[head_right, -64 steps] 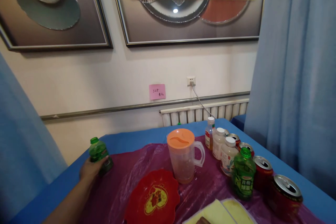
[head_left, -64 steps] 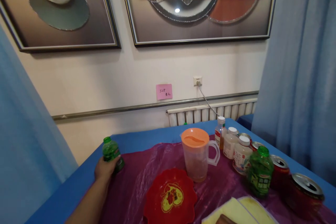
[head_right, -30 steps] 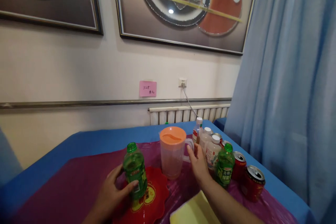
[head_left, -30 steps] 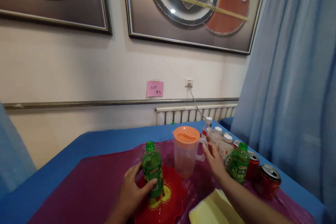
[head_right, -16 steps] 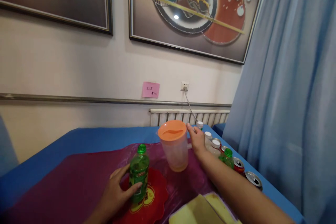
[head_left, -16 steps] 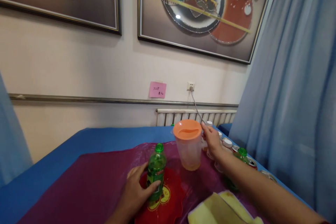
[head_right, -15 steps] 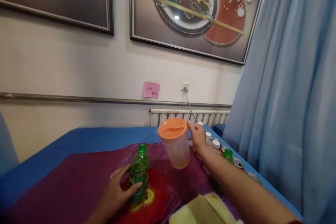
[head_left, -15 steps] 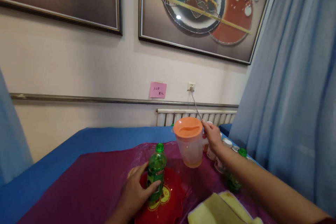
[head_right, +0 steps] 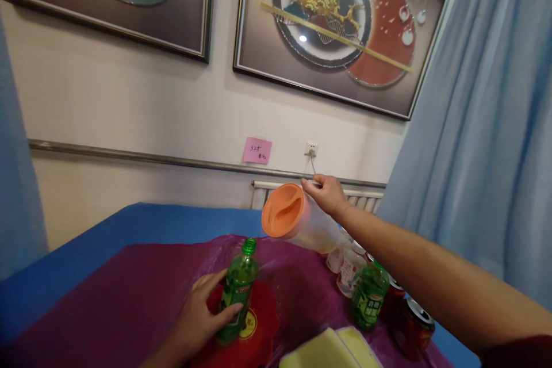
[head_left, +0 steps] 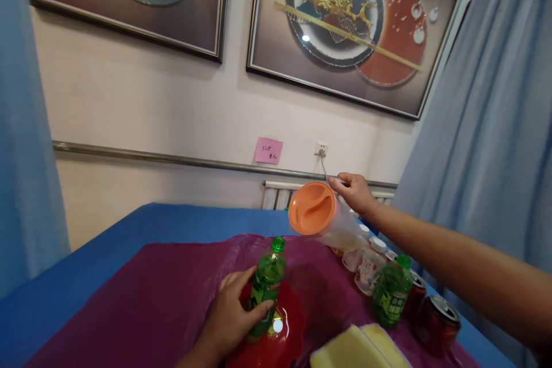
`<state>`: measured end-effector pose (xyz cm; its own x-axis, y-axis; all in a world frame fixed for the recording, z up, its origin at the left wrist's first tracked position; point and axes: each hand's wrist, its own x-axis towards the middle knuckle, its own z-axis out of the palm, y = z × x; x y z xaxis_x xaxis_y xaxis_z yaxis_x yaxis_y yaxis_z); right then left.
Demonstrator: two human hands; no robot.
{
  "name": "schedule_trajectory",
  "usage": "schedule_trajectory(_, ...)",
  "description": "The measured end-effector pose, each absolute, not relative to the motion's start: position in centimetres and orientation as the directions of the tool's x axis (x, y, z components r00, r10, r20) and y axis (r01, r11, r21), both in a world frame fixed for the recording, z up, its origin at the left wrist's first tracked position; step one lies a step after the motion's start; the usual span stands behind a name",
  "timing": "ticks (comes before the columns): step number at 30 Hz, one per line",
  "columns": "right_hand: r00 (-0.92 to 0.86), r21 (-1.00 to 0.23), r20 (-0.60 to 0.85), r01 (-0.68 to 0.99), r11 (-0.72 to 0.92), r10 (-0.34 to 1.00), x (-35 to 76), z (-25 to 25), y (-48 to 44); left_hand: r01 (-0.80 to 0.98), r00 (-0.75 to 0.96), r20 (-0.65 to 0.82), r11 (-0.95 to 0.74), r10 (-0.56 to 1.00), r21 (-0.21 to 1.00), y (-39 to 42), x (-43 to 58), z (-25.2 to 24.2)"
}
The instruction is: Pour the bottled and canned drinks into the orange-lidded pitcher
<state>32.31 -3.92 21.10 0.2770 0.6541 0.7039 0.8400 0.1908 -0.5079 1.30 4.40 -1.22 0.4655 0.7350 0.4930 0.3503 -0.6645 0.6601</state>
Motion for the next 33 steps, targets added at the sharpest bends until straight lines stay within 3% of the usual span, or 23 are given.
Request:
schedule_trajectory(13, 0.107, -0.264, 0.718, 0.956, 0.127, 0.687, 30.6, 22.7, -3.6, 0.357, 0.517, 0.412, -0.627, 0.750, 0.692, 3.4, 1.2, -0.2)
schedule_trajectory(33, 0.048, -0.184, 0.673, 0.977, 0.104, 0.738, 29.0, 23.8, -3.6, 0.363, 0.565, 0.382, -0.636, 0.731, 0.681, 3.0, 1.3, -0.4)
